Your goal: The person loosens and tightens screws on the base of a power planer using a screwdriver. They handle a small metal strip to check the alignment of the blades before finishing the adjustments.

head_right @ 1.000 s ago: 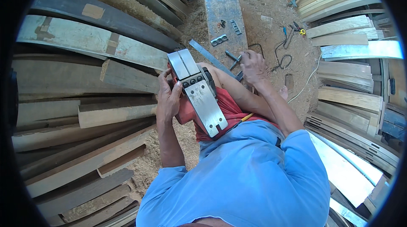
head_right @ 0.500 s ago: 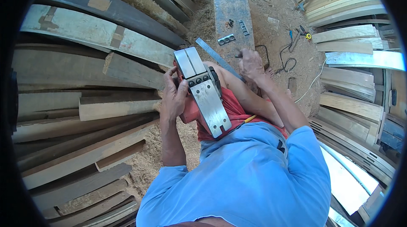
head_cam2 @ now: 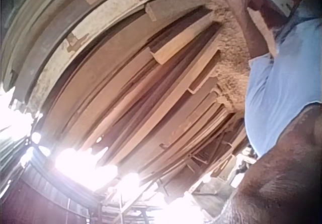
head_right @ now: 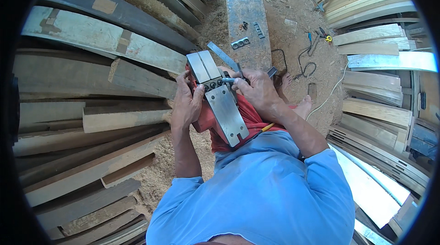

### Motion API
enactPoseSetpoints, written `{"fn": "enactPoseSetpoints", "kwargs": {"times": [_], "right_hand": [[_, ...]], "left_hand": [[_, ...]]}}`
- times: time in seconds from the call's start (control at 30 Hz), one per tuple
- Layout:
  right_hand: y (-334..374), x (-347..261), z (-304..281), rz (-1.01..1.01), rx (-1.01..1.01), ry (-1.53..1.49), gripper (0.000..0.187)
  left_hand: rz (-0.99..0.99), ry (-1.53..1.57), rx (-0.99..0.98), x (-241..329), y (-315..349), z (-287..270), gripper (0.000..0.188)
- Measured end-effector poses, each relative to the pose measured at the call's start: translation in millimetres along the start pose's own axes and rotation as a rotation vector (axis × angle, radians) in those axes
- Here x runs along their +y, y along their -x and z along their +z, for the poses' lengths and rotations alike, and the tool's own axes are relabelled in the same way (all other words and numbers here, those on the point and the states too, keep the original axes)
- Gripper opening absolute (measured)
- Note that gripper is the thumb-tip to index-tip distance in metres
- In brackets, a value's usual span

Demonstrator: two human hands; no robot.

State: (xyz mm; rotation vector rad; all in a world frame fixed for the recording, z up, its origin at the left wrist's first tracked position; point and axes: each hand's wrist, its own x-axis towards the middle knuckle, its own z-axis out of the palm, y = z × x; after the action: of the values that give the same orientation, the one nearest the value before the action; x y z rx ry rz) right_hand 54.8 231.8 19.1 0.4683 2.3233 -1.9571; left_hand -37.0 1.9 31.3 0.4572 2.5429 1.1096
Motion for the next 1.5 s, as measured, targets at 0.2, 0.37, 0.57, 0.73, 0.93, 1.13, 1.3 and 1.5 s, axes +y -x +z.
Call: {"fn": "enactPoseSetpoints", "kwargs": {"times": [0.2, 0.37, 0.57, 0.73, 0.93, 1.13, 1.3, 1.5], "right_hand": [[-3, -9, 8, 0.059, -0.026, 0.004, 0.024], [-7, -14, 7, -0.227, -0.091, 0.329, 0.024], [-8, -35, 0, -0.5, -0.211, 0.71, 0.029], [-12, -26, 3, -0.495, -0.198, 0.685, 0.031], [-7, -32, 5, -0.113, -0.186, 0.23, 0.036], [16, -17, -1, -0.465, 0.214, 0.436, 0.045], [28, 10, 3, -0.244, 0.069, 0.499, 0.042], [22, 13, 15, -0.353, 0.114, 0.438, 0.044]], "left_hand": [[-0.014, -0.016, -0.008, 0, 2, -1, 0.062], [0.0, -0.008, 0.007, -1, 2, -2, 0.063], [-0.006, 0.031, 0.007, -6, 2, -1, 0.067], [-0.039, 0.026, -0.006, -1, 2, -4, 0.065], [0.253, -0.095, 0.24, 6, 14, -1, 0.054], [0.397, -0.241, 0.152, 5, 20, -6, 0.038], [0.401, -0.223, 0.124, 3, 15, -5, 0.031], [0.398, -0.198, 0.11, 2, 18, -4, 0.027]]}}
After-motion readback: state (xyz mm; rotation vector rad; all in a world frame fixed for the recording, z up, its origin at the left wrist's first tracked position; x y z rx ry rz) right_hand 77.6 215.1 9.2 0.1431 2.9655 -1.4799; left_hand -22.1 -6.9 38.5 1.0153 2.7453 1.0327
